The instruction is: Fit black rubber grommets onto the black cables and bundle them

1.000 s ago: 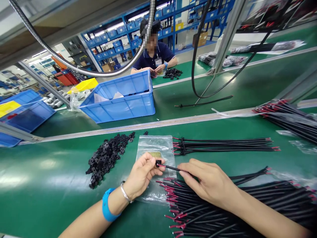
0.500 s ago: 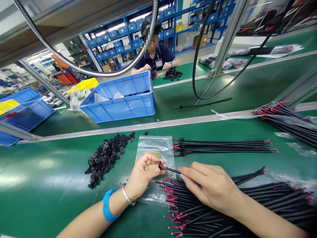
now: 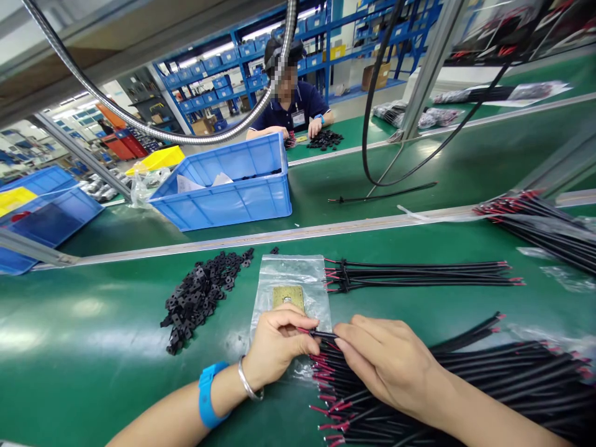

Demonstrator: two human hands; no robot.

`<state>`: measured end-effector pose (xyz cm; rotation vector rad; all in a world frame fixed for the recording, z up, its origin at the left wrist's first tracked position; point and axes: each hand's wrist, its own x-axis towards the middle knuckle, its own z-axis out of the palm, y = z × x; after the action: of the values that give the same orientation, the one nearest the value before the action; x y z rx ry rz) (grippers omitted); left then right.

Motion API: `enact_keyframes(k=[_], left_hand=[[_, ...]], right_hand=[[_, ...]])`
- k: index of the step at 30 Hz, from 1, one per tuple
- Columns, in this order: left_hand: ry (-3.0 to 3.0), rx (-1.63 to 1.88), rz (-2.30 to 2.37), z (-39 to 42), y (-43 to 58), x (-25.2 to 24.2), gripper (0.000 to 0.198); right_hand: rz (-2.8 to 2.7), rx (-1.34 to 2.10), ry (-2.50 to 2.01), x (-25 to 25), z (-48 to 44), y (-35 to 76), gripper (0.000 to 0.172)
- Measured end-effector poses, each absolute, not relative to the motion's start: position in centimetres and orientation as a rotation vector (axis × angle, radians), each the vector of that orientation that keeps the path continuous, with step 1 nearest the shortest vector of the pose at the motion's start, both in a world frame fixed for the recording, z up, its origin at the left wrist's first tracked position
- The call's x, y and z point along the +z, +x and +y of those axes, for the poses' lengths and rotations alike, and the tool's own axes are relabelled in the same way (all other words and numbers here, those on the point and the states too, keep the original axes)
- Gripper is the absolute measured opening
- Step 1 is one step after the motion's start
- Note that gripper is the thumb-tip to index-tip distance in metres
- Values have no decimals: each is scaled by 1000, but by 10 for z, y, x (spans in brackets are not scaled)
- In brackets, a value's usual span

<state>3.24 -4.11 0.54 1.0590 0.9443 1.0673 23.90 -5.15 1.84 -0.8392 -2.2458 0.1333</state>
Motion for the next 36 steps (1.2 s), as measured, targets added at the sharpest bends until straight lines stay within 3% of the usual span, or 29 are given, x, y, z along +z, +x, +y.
enact_keyframes(k=[17, 24, 29, 36], left_hand=[[1301, 1076, 1004, -51, 40, 16, 31], [1229, 1048, 980, -51, 33, 16, 42], [1101, 997, 941, -54, 32, 16, 30], [1092, 988, 985, -55, 33, 15, 28]], right_hand=[[-2333, 329, -881, 24, -61, 234, 25], [-2244, 397, -872, 24, -55, 238, 16], [-2250, 398, -891, 23, -52, 242, 17], [-2290, 350, -893, 20, -51, 243, 25]])
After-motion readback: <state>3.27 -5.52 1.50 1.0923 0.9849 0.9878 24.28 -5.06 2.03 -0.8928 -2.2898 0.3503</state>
